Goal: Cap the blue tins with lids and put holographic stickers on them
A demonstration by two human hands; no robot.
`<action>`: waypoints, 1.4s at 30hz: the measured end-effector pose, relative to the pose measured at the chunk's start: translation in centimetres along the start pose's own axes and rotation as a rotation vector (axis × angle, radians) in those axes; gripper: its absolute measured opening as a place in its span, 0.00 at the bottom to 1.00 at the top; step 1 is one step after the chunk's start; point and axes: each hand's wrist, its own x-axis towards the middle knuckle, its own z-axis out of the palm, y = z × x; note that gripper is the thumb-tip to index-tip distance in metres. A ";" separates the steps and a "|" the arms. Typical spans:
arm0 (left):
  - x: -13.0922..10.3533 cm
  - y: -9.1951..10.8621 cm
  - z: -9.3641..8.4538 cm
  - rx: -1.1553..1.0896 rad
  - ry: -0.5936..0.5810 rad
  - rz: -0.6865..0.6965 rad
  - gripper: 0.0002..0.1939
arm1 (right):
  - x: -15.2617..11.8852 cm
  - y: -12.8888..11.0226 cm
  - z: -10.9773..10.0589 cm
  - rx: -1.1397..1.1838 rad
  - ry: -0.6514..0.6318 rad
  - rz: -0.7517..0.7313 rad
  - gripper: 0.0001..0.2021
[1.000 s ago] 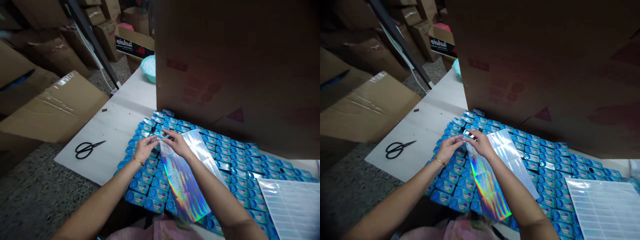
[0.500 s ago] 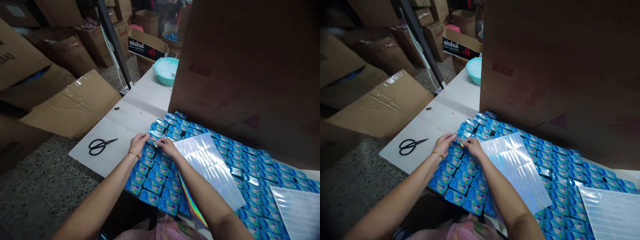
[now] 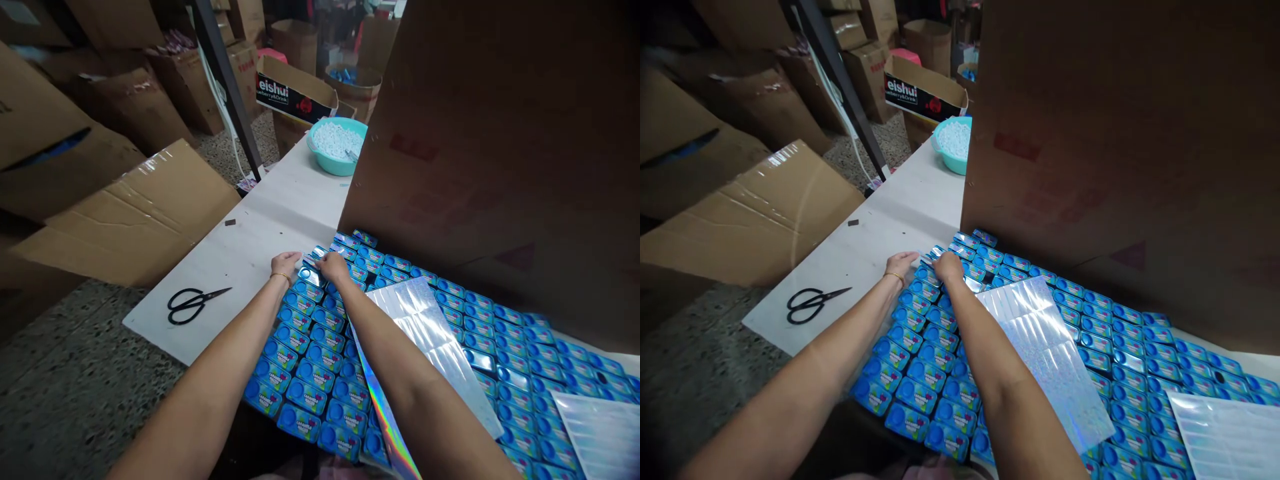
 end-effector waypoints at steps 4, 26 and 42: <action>0.4 -0.3 0.3 0.016 -0.034 -0.067 0.12 | 0.5 -0.3 0.1 -0.087 -0.038 0.127 0.11; -4.6 2.2 0.9 0.751 -0.369 0.612 0.13 | -7.2 12.8 -6.8 -0.160 0.397 -0.191 0.18; -14.7 -3.1 10.2 1.019 -0.476 0.858 0.14 | -8.9 19.7 -9.9 -0.534 0.192 -0.439 0.17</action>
